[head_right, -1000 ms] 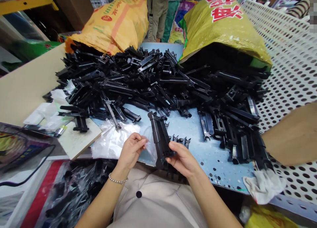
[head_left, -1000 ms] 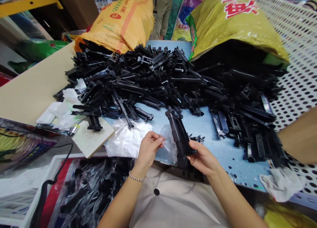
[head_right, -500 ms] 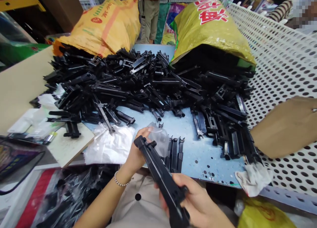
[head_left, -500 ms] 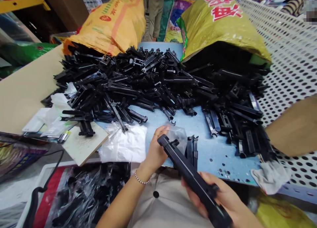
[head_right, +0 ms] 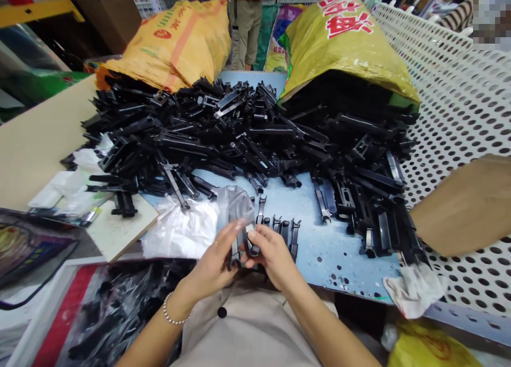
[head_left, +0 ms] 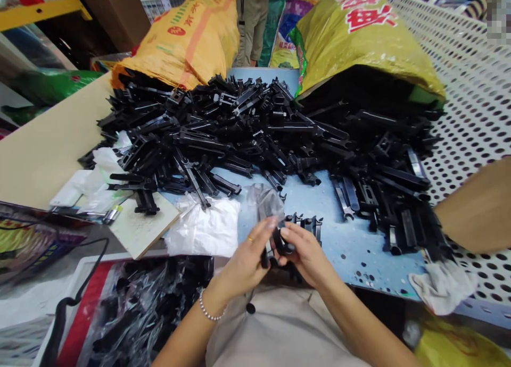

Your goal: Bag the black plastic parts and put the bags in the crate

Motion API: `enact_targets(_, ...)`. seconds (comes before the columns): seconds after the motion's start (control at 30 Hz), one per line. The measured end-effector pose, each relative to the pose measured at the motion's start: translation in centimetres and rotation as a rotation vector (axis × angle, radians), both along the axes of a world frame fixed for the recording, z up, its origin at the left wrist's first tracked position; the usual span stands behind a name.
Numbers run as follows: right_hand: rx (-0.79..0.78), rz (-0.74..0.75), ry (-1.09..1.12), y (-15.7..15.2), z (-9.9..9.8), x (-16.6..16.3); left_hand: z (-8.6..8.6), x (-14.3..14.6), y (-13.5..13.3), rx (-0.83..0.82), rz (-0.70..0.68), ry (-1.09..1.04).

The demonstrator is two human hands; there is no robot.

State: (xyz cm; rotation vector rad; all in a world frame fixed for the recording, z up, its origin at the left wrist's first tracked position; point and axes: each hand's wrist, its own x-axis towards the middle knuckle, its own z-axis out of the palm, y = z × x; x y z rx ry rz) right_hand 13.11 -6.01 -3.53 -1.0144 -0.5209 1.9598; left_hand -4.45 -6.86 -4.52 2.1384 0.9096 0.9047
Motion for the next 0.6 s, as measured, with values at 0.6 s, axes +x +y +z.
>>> enact_targets(0.6,0.816,0.497,-0.877,3.7,-0.2,0.5,4.5,-14.2,-6.6,-0.626,0.243,0.43)
